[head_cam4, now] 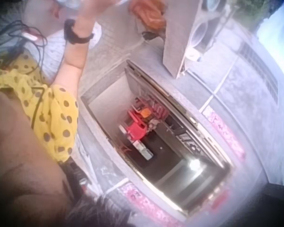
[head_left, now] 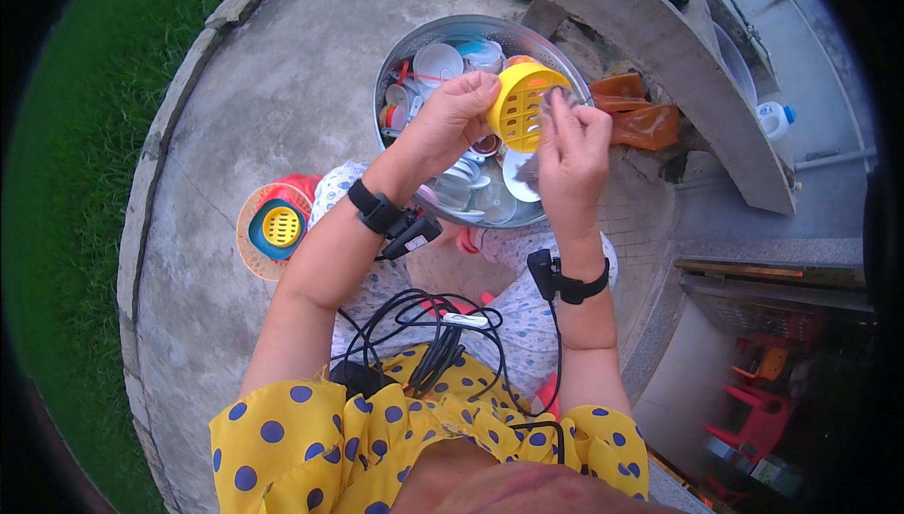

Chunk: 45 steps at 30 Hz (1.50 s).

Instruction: The person scrubs various plastic kitchen items, including a red tray, a blue lid, and yellow strainers, using a grey cloth. They wipe the items thoroughly and place them into a red basket. The person also scrubs white ceramic cups and places them into the same basket.

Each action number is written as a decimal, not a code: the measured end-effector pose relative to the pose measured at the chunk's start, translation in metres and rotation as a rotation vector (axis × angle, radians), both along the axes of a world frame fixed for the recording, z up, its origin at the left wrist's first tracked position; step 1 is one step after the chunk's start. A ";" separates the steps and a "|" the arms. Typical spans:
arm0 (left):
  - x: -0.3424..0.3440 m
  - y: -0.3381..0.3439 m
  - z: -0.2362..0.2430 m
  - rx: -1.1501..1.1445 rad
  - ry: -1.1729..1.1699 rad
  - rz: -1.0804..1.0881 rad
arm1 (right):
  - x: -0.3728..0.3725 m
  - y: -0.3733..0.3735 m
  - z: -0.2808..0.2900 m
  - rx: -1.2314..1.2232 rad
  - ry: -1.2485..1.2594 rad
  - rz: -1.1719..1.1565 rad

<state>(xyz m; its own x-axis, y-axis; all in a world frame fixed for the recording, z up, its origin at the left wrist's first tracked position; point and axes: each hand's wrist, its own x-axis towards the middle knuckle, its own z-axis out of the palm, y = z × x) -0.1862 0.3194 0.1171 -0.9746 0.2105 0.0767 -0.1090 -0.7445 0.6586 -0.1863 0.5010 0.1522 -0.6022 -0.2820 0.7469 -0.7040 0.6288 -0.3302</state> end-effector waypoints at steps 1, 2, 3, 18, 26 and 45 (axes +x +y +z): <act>-0.001 0.000 -0.002 0.000 0.002 0.003 | 0.001 -0.003 -0.001 0.004 -0.012 0.066; -0.002 -0.001 -0.005 0.003 0.013 0.005 | 0.003 -0.005 -0.002 0.008 -0.024 0.131; -0.003 -0.003 -0.006 0.005 0.025 0.007 | 0.005 -0.008 -0.003 0.013 -0.054 0.201; 0.000 -0.007 0.007 0.019 -0.038 0.096 | -0.002 0.007 0.002 0.129 0.030 -0.127; -0.003 -0.010 0.001 0.056 -0.054 0.181 | 0.016 -0.009 0.000 0.113 -0.198 0.148; -0.002 -0.003 -0.005 -0.085 -0.013 0.207 | 0.014 -0.001 0.005 0.137 -0.351 0.227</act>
<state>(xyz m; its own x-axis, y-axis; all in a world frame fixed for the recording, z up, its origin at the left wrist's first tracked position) -0.1884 0.3164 0.1116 -0.9985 0.0106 0.0544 0.0318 -0.6940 0.7192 -0.1720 0.5001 0.1573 -0.7239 -0.5189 0.4547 -0.6896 0.5255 -0.4982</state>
